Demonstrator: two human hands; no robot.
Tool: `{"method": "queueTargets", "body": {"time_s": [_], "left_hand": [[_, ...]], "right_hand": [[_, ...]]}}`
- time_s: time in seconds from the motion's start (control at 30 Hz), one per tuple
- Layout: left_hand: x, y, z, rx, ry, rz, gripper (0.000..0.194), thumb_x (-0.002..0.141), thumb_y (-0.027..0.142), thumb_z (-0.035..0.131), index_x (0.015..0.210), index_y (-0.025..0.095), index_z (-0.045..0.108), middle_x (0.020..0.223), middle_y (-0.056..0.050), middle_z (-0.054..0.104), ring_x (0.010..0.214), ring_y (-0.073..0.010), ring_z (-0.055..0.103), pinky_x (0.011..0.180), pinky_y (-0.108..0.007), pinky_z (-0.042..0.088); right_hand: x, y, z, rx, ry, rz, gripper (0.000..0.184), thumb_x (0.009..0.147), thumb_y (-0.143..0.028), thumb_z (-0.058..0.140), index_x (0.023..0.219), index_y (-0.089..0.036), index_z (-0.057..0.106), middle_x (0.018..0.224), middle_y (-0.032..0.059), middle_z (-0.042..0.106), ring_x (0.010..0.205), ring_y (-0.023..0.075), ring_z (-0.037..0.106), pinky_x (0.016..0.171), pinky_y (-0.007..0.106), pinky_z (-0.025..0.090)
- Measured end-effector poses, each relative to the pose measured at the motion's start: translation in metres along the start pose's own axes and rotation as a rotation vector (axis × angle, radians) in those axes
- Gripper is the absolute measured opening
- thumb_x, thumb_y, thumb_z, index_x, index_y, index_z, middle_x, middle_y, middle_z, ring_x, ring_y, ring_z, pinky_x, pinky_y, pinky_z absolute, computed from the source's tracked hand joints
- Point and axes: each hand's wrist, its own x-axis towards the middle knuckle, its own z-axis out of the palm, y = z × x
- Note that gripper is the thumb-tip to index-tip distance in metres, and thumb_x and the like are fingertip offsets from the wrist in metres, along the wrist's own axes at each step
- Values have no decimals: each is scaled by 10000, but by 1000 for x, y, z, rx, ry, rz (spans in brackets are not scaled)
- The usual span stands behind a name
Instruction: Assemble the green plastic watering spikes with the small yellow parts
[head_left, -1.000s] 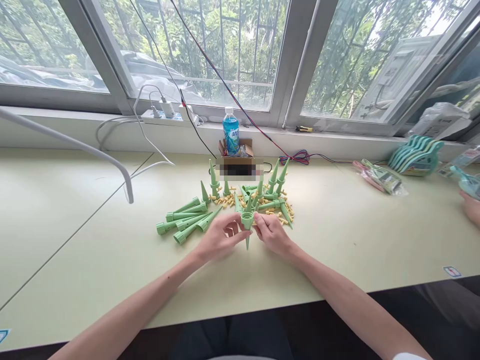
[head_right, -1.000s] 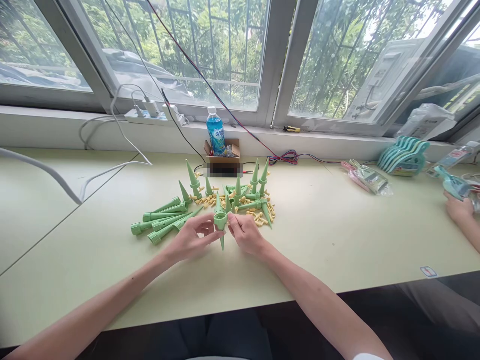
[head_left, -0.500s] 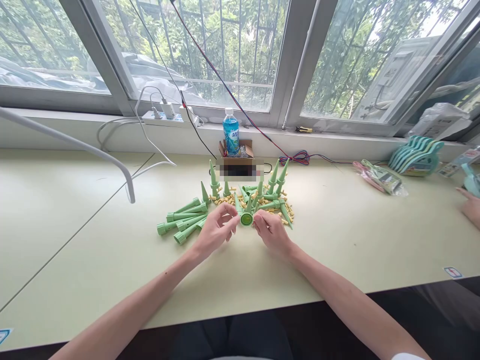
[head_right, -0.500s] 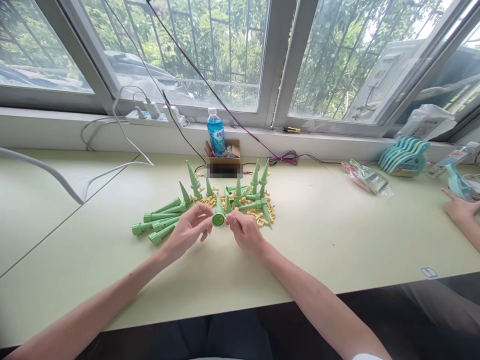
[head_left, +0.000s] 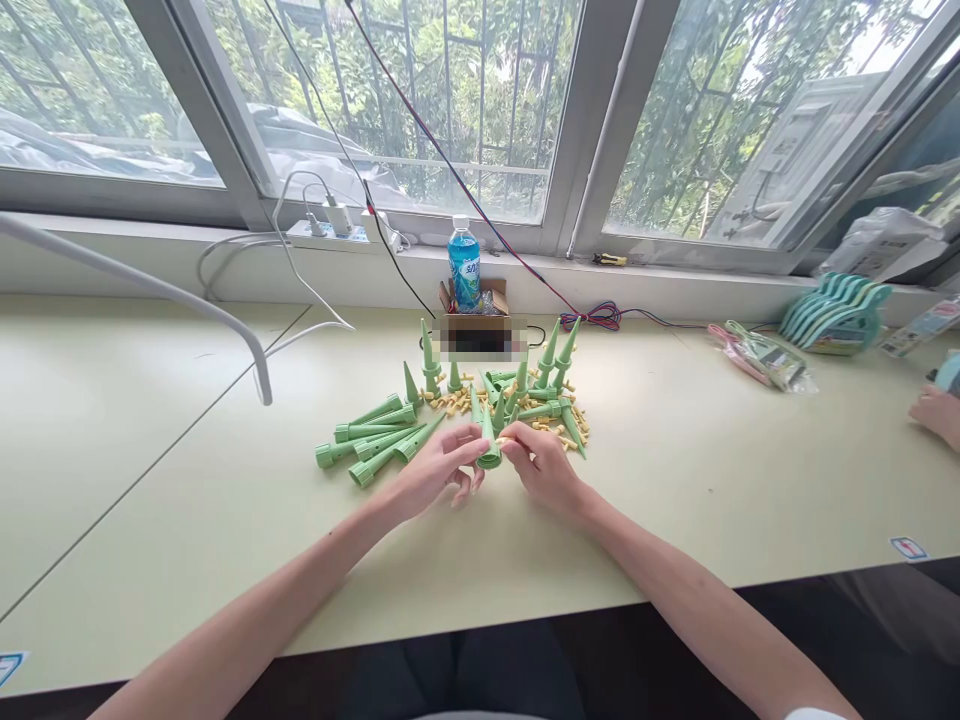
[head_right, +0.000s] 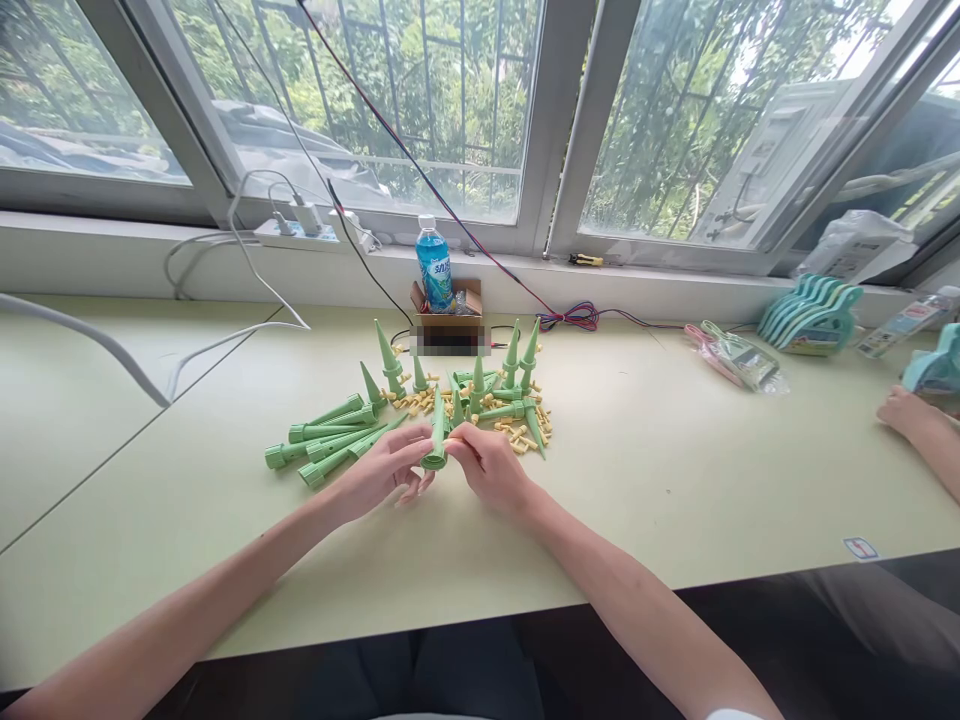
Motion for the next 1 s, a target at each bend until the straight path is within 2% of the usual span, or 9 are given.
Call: {"method": "queueTargets", "body": {"time_s": [0.13,0.23,0.37,0.47,0.6,0.77,0.9,1.0], "left_hand": [[-2,0,0,122,7,84,342,867,460,683,869,173,497,684,29,521,522,-105,562,398,-191,431],[-3,-1,2,248,25,126,346,876,454,671,821,183,464,599,52,489,482,-94,516,396,-188,419],[-2,-5,2,436,99,226,300,852,398,695,813,178,494,712,36,502,563,-89,539,443,-178,437],[0,-12,1,595,150,318,216,850,338,695,866,180,548,820,18,543,625,-86,560,519,-186,472],[2,-19,1,753,182,433,127,891,298,642,914,187,586,841,7,557,643,-88,560,547,-188,478],[1,-18,3,730,229,427,150,885,304,641,952,175,605,891,-19,559,652,-99,594,537,-193,496],[0,-15,4,629,179,379,146,929,306,578,973,178,632,868,-19,585,623,-96,591,531,-194,500],[0,-14,4,584,194,371,171,936,322,571,970,175,650,852,-20,598,604,-93,571,530,-196,499]], "right_hand": [[0,2,0,3,-29,23,398,1030,-463,408,768,-190,533,589,-39,440,517,105,381,517,230,313],[0,4,0,1,-39,54,422,1027,-460,408,705,-196,475,583,-39,420,519,104,364,511,233,297],[0,6,1,-4,-39,87,440,1022,-411,417,637,-205,361,561,-46,354,510,101,308,492,243,259],[0,5,2,-12,-36,120,447,1024,-385,399,618,-201,367,543,-37,378,497,101,327,492,250,266],[1,2,3,-12,-23,165,490,1025,-397,379,580,-194,383,510,-27,407,472,99,352,490,257,278],[3,0,3,42,-5,193,489,1026,-410,380,591,-189,426,529,-17,464,481,102,399,498,251,310],[4,-2,4,83,10,210,474,1025,-409,396,610,-187,458,542,-18,479,493,104,418,510,248,327],[4,-3,3,109,-19,206,461,1025,-409,405,626,-188,469,526,-32,447,479,101,395,503,249,318]]}}
